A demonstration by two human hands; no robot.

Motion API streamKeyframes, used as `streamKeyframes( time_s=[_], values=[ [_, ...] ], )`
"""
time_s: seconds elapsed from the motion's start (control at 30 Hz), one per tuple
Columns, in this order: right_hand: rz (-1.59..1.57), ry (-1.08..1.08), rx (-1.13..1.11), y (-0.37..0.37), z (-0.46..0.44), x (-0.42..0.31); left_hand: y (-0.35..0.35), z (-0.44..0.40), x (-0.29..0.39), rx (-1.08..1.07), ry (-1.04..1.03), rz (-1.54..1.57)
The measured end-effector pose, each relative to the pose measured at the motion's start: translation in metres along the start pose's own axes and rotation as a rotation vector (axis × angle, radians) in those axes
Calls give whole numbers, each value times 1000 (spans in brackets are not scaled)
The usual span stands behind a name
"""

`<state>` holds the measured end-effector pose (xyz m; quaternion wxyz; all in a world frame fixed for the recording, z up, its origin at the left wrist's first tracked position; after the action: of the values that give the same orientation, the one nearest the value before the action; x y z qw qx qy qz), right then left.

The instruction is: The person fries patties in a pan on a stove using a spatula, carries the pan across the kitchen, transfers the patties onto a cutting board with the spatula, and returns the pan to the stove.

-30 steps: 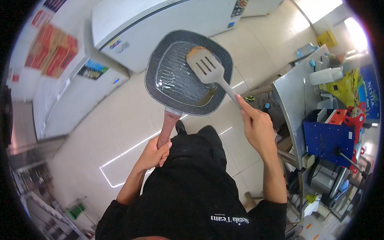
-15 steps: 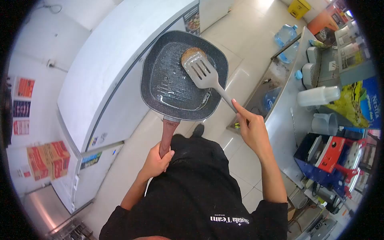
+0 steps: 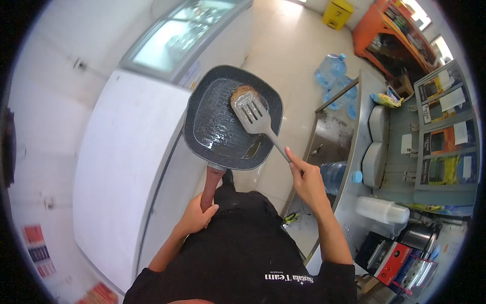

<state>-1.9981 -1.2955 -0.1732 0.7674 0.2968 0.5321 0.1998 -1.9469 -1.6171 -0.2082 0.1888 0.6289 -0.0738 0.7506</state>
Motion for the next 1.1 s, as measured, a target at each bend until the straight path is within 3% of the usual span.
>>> streamKeyframes(
  time_s=[0.03,0.13,0.23,0.27,0.37,0.8,0.9,1.1],
  values=[
    [-18,-41,23,8,-21,-4,7,-34,15,-52,59,-7],
    [-111,-203,71,47,-97,-14,21,-151,38,-170,-45,-85],
    [-104,-235,139,46,-158,-22,42,-241,37,-248,-149,-188],
    [-117,-245,165,52,-188,-20,43,-282,41,-287,-90,-175],
    [-94,-324,160,84,-277,-11,23,-390,51,-344,56,-126],
    [80,-321,237,262,-658,-27,-30,-809,156,-428,92,96],
    [45,-444,228,300,-744,-20,-46,-922,172,-469,22,46],
    [-116,-379,506,367,-882,9,-88,-1142,252,-686,-47,-152]
  ],
)
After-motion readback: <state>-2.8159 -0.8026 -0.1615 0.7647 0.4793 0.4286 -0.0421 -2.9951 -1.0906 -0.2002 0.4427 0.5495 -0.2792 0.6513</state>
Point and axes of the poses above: each hand's wrist, its own z-axis away from the middle knuckle, its own y-axis out of the back of the hand, x = y × z, the point moved 1 cm from there along -z, towards the middle knuckle, and after that the axes turned 14 degrees about -y, right-handed, at the moved point
